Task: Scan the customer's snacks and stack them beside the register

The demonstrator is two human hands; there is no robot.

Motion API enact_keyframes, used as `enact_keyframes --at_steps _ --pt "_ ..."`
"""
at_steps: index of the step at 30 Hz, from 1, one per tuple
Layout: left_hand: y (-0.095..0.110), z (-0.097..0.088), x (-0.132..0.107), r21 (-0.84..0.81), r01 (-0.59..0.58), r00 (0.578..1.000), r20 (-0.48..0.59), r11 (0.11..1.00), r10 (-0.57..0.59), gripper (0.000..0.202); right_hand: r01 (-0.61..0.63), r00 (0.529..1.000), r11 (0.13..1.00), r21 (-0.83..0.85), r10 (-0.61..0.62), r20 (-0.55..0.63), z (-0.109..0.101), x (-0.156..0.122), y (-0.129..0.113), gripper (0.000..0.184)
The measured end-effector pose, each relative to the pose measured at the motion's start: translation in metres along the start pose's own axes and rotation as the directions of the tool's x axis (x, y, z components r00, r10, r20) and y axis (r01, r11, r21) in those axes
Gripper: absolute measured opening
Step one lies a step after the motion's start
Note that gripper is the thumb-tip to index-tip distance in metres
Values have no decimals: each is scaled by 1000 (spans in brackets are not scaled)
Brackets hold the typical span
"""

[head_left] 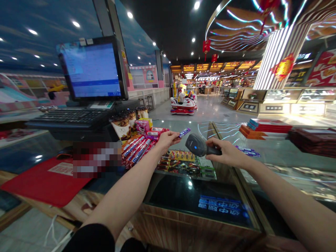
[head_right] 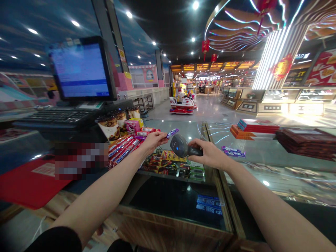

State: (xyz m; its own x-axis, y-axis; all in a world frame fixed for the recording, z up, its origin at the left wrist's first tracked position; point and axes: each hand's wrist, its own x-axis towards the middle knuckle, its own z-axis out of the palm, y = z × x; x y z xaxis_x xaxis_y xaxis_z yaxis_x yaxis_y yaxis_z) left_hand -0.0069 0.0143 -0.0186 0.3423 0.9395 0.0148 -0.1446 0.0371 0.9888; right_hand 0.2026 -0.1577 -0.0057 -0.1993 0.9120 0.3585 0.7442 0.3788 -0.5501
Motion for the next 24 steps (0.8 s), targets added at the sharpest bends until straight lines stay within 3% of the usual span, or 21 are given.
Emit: enact_keyframes --at_steps 10,14,18,24 --pt "0 -1 -1 -22 -1 1000 -3 1000 1 14 6 1000 1000 -3 -6 -1 0 1 3 34" --pt "-1 -2 2 -18 -11 1000 5 1000 11 16 -3 1000 999 -52 4 7 1 0 5 43" --pt "-2 -4 4 -5 -33 999 -8 999 33 17 -1 996 990 -141 14 90 5 -1 7 53" --pt "-1 -2 2 46 -52 998 -35 998 54 11 14 988 982 -190 16 153 10 0 9 45"
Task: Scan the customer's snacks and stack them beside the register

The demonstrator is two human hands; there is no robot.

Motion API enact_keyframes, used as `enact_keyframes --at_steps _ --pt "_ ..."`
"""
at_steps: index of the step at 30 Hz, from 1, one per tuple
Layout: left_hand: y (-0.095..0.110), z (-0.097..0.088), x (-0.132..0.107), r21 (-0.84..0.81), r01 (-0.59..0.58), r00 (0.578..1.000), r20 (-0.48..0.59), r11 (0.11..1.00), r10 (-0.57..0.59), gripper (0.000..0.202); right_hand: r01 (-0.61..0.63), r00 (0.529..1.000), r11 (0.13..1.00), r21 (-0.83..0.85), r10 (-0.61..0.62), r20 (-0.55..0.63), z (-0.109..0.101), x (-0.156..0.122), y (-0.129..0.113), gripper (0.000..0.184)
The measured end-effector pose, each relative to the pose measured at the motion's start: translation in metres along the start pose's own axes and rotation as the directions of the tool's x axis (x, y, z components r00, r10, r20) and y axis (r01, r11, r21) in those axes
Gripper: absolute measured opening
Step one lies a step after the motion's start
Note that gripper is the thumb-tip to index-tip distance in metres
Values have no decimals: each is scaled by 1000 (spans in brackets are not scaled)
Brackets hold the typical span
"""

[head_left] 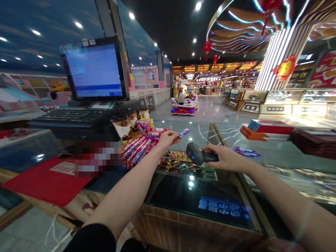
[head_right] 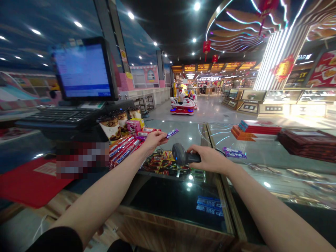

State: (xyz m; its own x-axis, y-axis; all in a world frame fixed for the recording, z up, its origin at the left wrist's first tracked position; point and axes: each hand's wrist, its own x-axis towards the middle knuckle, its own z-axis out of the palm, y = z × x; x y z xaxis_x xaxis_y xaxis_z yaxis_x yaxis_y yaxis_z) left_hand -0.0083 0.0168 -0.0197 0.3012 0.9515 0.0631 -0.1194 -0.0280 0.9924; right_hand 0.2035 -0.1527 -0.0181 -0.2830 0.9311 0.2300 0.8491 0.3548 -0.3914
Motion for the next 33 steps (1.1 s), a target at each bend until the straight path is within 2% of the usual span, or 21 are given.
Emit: enact_keyframes --at_steps 8,14,18,21,28,33 --pt "-3 0 1 134 -77 997 -4 988 78 18 2 1000 1000 14 -2 29 2 -1 1 45" --pt "-7 -1 3 313 -180 983 22 933 182 9 12 998 998 66 -16 68 -7 -3 -5 45" --pt "-12 -4 7 448 -245 969 74 860 237 5 20 996 996 86 -27 82 -11 -4 -9 41" --pt "-10 -9 10 537 -275 961 129 797 244 6 7 998 996 84 -12 64 -11 -4 -7 44" --pt "19 -27 0 782 -301 951 204 545 232 10 -16 998 999 51 13 63 -10 -4 3 53" --pt "29 -28 -11 815 -293 956 235 501 178 16 -10 998 998 66 6 58 -12 -4 0 50"
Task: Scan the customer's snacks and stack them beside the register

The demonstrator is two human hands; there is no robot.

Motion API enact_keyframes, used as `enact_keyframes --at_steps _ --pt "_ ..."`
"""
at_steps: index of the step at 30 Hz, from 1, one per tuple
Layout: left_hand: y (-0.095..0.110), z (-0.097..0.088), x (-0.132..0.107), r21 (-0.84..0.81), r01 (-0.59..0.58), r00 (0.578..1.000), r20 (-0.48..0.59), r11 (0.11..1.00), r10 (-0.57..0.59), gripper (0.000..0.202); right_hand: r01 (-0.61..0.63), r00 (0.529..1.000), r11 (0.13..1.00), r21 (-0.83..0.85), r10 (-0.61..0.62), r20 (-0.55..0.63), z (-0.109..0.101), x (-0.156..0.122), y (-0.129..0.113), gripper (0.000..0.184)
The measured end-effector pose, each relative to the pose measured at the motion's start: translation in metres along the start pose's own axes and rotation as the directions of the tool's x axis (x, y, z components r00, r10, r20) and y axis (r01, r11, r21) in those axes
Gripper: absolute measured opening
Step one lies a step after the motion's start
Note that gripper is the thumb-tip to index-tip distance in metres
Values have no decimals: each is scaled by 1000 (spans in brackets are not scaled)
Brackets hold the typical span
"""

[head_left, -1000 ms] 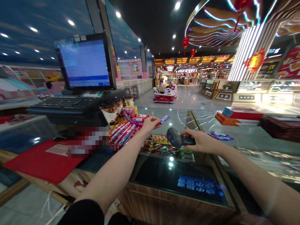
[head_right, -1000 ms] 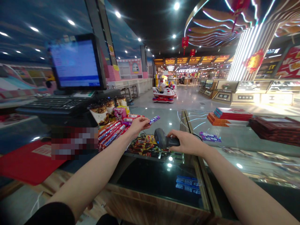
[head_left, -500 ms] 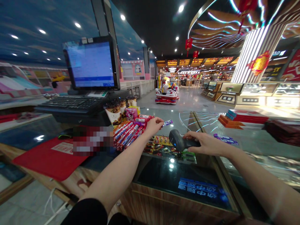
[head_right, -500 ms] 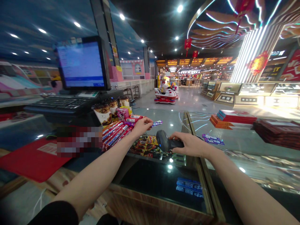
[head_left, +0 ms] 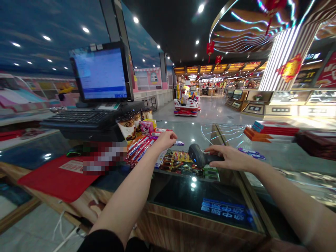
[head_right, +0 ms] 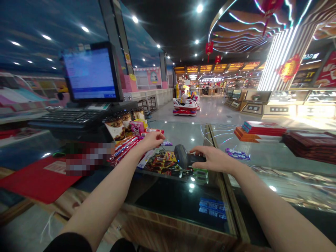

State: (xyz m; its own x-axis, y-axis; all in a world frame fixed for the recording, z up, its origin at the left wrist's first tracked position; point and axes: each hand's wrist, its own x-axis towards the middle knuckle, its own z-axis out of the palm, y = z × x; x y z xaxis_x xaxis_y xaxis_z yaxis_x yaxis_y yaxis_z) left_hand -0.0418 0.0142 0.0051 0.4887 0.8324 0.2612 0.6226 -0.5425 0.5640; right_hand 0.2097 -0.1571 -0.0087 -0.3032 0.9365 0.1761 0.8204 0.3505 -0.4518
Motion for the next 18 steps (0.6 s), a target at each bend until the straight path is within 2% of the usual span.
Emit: enact_keyframes --at_steps 5,9,18 --pt "0 5 -5 -22 -17 992 125 1000 20 18 -6 1000 1000 5 6 6 1 0 1 50" --pt "-1 6 -8 62 -71 982 179 995 59 20 7 1000 1000 16 -7 4 2 1 3 48" --pt "2 17 -10 129 -115 988 119 985 100 11 15 1000 1000 6 -15 4 3 1 7 50"
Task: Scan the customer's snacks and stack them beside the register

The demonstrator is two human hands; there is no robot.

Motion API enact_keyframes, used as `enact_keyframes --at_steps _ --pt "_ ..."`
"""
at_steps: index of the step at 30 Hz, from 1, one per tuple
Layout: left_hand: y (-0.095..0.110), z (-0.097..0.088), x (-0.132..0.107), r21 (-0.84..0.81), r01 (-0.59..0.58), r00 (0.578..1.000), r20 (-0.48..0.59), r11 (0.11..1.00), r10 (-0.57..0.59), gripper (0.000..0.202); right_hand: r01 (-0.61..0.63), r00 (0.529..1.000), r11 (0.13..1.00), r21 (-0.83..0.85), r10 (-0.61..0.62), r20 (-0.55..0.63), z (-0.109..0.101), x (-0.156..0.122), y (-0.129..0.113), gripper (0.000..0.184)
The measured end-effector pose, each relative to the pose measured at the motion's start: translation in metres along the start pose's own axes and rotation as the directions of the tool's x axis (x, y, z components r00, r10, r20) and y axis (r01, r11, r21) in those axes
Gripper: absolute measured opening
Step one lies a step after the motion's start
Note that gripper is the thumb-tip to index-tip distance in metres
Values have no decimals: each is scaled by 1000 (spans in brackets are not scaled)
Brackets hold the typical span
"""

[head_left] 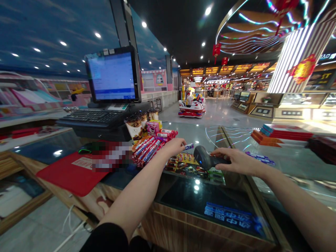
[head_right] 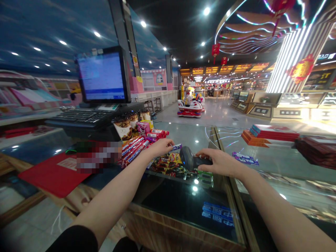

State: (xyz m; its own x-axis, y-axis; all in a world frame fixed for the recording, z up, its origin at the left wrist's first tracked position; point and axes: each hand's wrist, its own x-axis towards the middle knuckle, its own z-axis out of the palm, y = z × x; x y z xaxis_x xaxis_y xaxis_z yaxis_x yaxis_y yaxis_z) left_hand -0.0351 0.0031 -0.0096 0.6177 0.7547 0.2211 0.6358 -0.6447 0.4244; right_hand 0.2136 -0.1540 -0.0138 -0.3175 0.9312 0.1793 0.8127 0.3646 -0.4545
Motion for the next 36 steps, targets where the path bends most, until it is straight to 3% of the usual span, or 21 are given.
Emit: enact_keyframes --at_steps 5,8,11,14,19,24,30,36 --pt "0 -2 3 -60 -61 997 -40 996 59 9 -14 1000 1000 8 14 -2 0 0 -2 49" --pt "-2 -20 4 -142 -54 980 -200 988 25 16 -20 1000 1000 10 20 -17 -1 0 -4 48" --pt "-9 -48 -5 -164 32 902 -421 986 -99 28 -21 999 1000 8 21 -28 -1 -1 -5 49" --pt "-26 -73 -23 -90 156 834 -521 984 -181 27 -15 999 1000 7 15 -41 0 -1 -4 48" --pt "-64 -96 -53 44 353 825 -486 934 -289 12 -13 999 1000 12 14 -30 1 0 0 48" --pt "-89 -96 -73 98 469 791 -489 878 -368 10 0 1000 999 42 1 -13 2 0 -1 48" --pt "-89 -93 -85 147 487 782 -513 861 -354 12 -6 1000 999 45 7 -16 2 -1 -5 48" --pt "-80 -90 -91 314 583 763 -529 749 -372 26 -42 999 998 46 42 17 1 -1 -7 52"
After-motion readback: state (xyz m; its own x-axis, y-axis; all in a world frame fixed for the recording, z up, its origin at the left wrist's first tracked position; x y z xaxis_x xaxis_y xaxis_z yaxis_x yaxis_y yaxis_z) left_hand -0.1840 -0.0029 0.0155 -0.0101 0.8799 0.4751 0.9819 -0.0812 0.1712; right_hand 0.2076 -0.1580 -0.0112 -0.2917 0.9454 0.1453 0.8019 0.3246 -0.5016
